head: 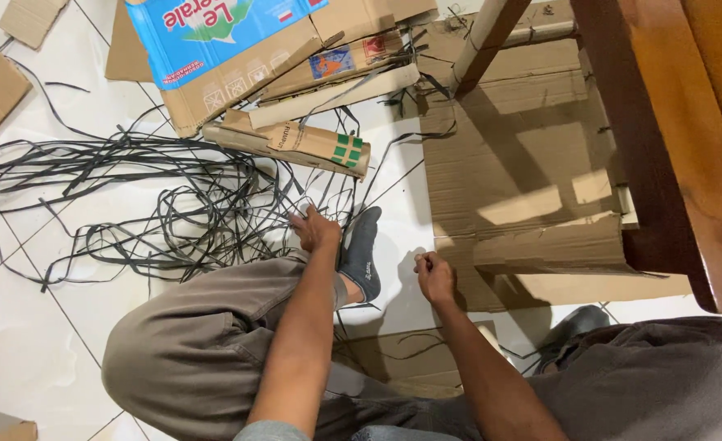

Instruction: Wrapping a wooden furniture leg with cardboard and securing it with plastic straps

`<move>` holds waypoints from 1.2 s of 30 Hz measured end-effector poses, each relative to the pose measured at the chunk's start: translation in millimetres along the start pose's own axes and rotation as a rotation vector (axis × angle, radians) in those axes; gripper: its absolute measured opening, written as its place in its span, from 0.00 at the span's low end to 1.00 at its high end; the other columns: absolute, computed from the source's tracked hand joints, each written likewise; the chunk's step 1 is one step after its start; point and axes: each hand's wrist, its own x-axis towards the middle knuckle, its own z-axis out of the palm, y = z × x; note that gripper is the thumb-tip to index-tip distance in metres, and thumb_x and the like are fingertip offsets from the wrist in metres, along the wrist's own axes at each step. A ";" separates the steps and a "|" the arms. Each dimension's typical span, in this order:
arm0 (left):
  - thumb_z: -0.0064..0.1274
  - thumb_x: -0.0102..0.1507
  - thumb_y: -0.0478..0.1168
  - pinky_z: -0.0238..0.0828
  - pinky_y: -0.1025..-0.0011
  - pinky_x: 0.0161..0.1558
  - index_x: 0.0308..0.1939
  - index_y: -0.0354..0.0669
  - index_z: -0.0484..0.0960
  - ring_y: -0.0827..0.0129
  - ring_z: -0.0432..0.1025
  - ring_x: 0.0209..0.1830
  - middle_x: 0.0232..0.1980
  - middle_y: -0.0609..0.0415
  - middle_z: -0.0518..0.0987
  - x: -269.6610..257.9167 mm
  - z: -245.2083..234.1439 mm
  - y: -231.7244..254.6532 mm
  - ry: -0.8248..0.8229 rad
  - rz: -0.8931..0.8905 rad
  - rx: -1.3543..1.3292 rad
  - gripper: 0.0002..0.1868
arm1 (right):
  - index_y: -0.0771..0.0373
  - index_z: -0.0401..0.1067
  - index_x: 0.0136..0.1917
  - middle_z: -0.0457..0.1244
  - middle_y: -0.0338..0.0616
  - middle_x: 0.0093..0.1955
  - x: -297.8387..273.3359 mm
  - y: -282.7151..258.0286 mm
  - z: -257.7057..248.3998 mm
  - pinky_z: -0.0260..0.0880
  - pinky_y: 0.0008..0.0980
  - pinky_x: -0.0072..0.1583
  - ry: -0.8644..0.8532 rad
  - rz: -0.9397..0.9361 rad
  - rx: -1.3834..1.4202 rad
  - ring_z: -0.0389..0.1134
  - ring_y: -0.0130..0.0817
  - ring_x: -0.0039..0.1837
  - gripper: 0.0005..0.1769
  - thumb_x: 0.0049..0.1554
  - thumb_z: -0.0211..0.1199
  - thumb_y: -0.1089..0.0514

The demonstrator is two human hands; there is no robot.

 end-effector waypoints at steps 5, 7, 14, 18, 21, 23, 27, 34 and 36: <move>0.47 0.66 0.41 0.72 0.50 0.61 0.71 0.51 0.71 0.52 0.63 0.70 0.72 0.48 0.61 75.1 69.0 -37.9 -0.007 -0.063 -0.063 0.27 | 0.52 0.78 0.46 0.71 0.35 0.34 9.7 17.5 10.1 0.73 0.38 0.47 -0.026 0.010 -0.010 0.72 0.35 0.40 0.11 0.63 0.58 0.47; 0.45 0.65 0.42 0.73 0.50 0.59 0.69 0.50 0.72 0.54 0.65 0.67 0.70 0.51 0.66 85.6 81.2 -45.7 -0.005 -0.058 -0.071 0.26 | 0.52 0.77 0.46 0.71 0.34 0.34 7.9 15.3 10.1 0.73 0.37 0.47 -0.033 0.012 -0.004 0.72 0.33 0.39 0.12 0.63 0.58 0.47; 0.55 0.64 0.34 0.77 0.51 0.50 0.48 0.45 0.88 0.47 0.79 0.47 0.46 0.45 0.85 -1.1 31.5 -7.8 0.286 0.500 -0.395 0.10 | 0.57 0.77 0.47 0.72 0.43 0.36 1.5 3.1 -1.2 0.72 0.43 0.49 -0.020 -0.030 0.025 0.73 0.41 0.43 0.13 0.64 0.57 0.49; 0.58 0.61 0.31 0.77 0.59 0.49 0.43 0.45 0.85 0.54 0.81 0.45 0.40 0.48 0.87 -7.8 35.4 16.9 0.133 0.625 -0.799 0.08 | 0.56 0.77 0.47 0.72 0.40 0.38 3.0 4.5 -3.0 0.73 0.43 0.51 -0.021 -0.032 0.010 0.74 0.40 0.45 0.13 0.64 0.57 0.48; 0.69 0.58 0.38 0.80 0.68 0.46 0.56 0.38 0.75 0.65 0.80 0.42 0.45 0.39 0.84 -25.6 27.4 35.7 -0.247 0.422 -1.262 0.26 | 0.55 0.78 0.46 0.72 0.39 0.37 -7.9 -19.9 -15.3 0.73 0.41 0.51 -0.002 -0.008 0.057 0.73 0.37 0.44 0.14 0.65 0.57 0.47; 0.69 0.58 0.36 0.80 0.69 0.46 0.51 0.38 0.77 0.67 0.79 0.40 0.42 0.44 0.82 -31.4 28.3 43.0 -0.332 0.409 -1.313 0.21 | 0.55 0.78 0.46 0.73 0.40 0.38 -14.5 -37.8 -24.3 0.73 0.44 0.51 0.006 -0.018 0.063 0.73 0.40 0.45 0.16 0.65 0.56 0.45; 0.66 0.62 0.35 0.80 0.66 0.49 0.43 0.41 0.82 0.66 0.80 0.39 0.40 0.48 0.81 -37.3 34.1 53.1 -0.555 0.417 -1.434 0.09 | 0.50 0.77 0.44 0.72 0.36 0.37 4.2 -41.5 -22.0 0.70 0.38 0.47 0.026 0.044 0.172 0.72 0.34 0.42 0.17 0.64 0.58 0.40; 0.65 0.63 0.41 0.79 0.64 0.54 0.48 0.43 0.81 0.66 0.82 0.42 0.44 0.46 0.85 -59.4 25.8 78.4 -0.728 0.560 -1.360 0.12 | 0.51 0.75 0.53 0.70 0.34 0.47 -0.1 -126.8 -62.7 0.61 0.25 0.47 0.155 -0.037 0.696 0.66 0.28 0.48 0.11 0.67 0.54 0.48; 0.65 0.63 0.41 0.79 0.66 0.51 0.45 0.44 0.82 0.67 0.82 0.42 0.43 0.47 0.85 -74.5 17.0 82.7 -0.747 0.600 -1.296 0.11 | 0.55 0.73 0.60 0.69 0.38 0.55 -0.7 -145.7 -74.5 0.62 0.21 0.49 0.174 -0.149 0.885 0.66 0.27 0.54 0.15 0.69 0.50 0.48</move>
